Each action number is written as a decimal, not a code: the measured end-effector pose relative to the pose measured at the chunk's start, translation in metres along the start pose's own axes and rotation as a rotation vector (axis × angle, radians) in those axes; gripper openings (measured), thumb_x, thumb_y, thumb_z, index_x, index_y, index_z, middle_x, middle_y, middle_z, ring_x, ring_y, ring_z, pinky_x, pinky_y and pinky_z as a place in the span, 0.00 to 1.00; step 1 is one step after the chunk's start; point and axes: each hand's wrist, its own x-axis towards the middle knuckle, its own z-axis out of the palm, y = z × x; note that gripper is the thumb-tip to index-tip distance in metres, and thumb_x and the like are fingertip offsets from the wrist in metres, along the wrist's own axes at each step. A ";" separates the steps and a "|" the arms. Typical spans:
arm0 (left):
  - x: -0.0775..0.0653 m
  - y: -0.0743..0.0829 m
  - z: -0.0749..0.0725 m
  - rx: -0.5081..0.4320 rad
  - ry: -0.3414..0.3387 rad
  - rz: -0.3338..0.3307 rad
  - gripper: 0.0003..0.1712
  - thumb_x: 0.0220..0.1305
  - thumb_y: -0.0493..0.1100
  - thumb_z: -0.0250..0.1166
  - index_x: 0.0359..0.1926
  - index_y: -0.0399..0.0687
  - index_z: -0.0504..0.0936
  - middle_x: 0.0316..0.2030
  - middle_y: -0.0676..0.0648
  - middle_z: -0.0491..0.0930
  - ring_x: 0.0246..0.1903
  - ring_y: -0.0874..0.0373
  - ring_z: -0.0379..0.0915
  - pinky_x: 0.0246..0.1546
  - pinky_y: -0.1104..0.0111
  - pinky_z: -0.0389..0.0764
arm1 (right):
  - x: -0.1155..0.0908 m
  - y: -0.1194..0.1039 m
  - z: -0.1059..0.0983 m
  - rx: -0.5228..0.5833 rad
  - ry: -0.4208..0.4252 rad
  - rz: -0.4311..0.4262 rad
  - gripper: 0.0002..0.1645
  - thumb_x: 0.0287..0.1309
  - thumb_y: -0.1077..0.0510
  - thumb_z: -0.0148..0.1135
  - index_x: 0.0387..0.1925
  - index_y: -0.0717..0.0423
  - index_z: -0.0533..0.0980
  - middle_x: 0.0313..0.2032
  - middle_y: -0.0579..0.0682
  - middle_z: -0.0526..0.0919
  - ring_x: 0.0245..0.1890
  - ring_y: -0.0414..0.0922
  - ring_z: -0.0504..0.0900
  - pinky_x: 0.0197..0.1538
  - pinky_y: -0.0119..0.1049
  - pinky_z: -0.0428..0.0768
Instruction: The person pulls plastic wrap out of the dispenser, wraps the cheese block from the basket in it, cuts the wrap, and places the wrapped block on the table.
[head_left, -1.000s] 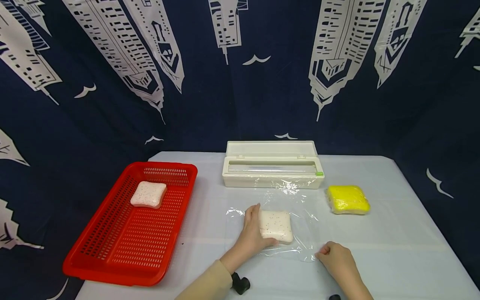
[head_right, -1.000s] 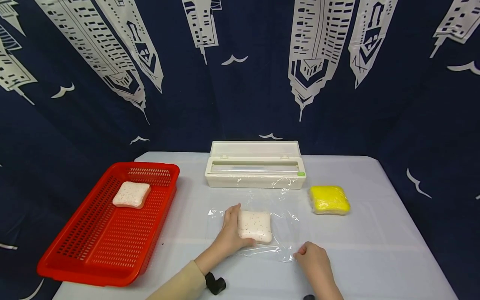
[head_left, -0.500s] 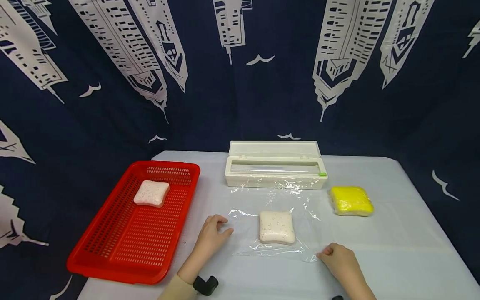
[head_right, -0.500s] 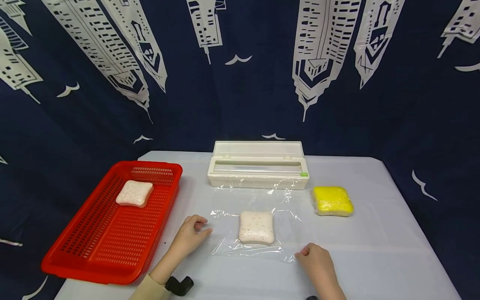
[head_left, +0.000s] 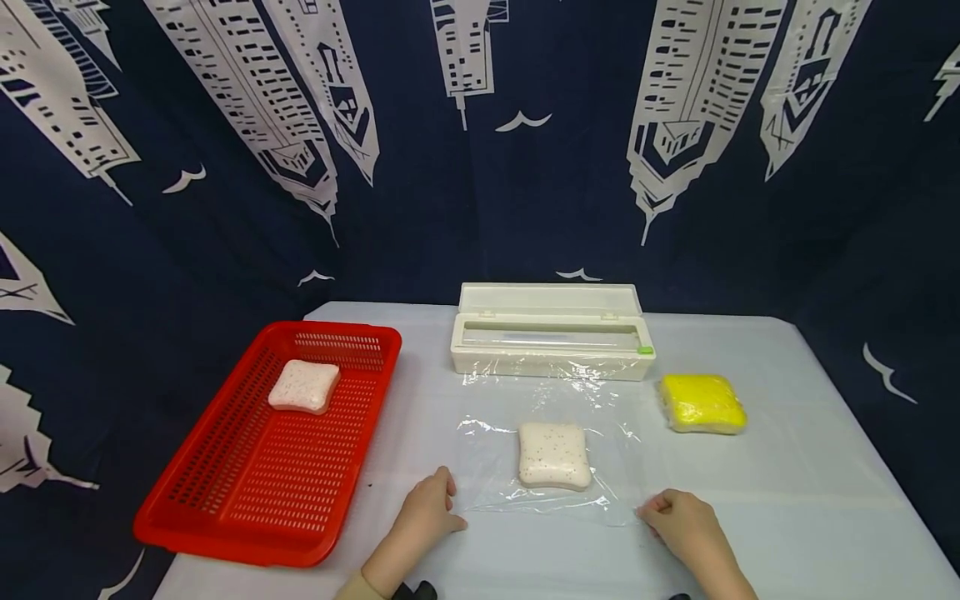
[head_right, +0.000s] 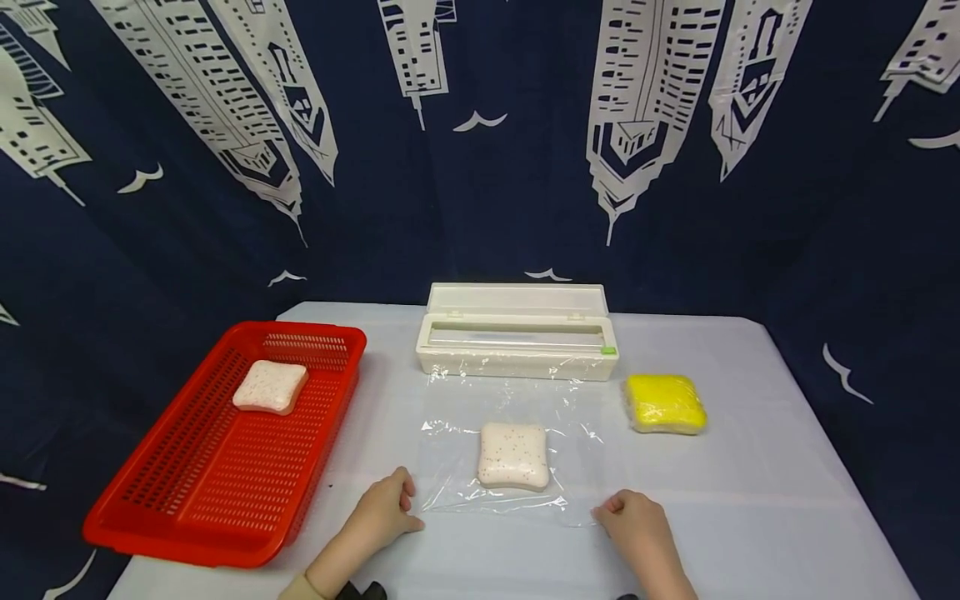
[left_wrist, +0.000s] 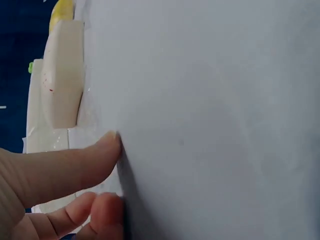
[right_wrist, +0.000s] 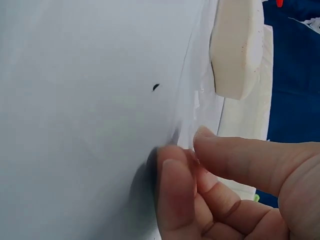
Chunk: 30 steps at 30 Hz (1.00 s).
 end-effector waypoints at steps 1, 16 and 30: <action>0.000 0.000 0.001 -0.003 0.004 0.001 0.24 0.38 0.31 0.79 0.32 0.42 0.71 0.22 0.51 0.71 0.21 0.60 0.64 0.23 0.70 0.65 | 0.000 0.001 0.000 0.012 -0.004 0.003 0.13 0.60 0.56 0.63 0.29 0.64 0.78 0.21 0.49 0.79 0.24 0.44 0.75 0.29 0.38 0.74; -0.004 -0.001 -0.001 0.001 0.078 0.049 0.11 0.49 0.32 0.73 0.24 0.47 0.79 0.20 0.55 0.75 0.23 0.66 0.68 0.25 0.73 0.69 | 0.001 0.009 -0.010 0.222 -0.015 -0.008 0.19 0.59 0.59 0.65 0.41 0.68 0.67 0.24 0.48 0.83 0.23 0.40 0.81 0.30 0.35 0.82; 0.008 0.006 -0.013 0.075 0.237 0.256 0.15 0.45 0.29 0.75 0.24 0.50 0.79 0.23 0.57 0.73 0.25 0.69 0.68 0.27 0.77 0.72 | 0.001 0.004 -0.019 0.264 -0.054 -0.113 0.12 0.65 0.63 0.56 0.44 0.66 0.81 0.32 0.49 0.85 0.31 0.41 0.80 0.33 0.32 0.81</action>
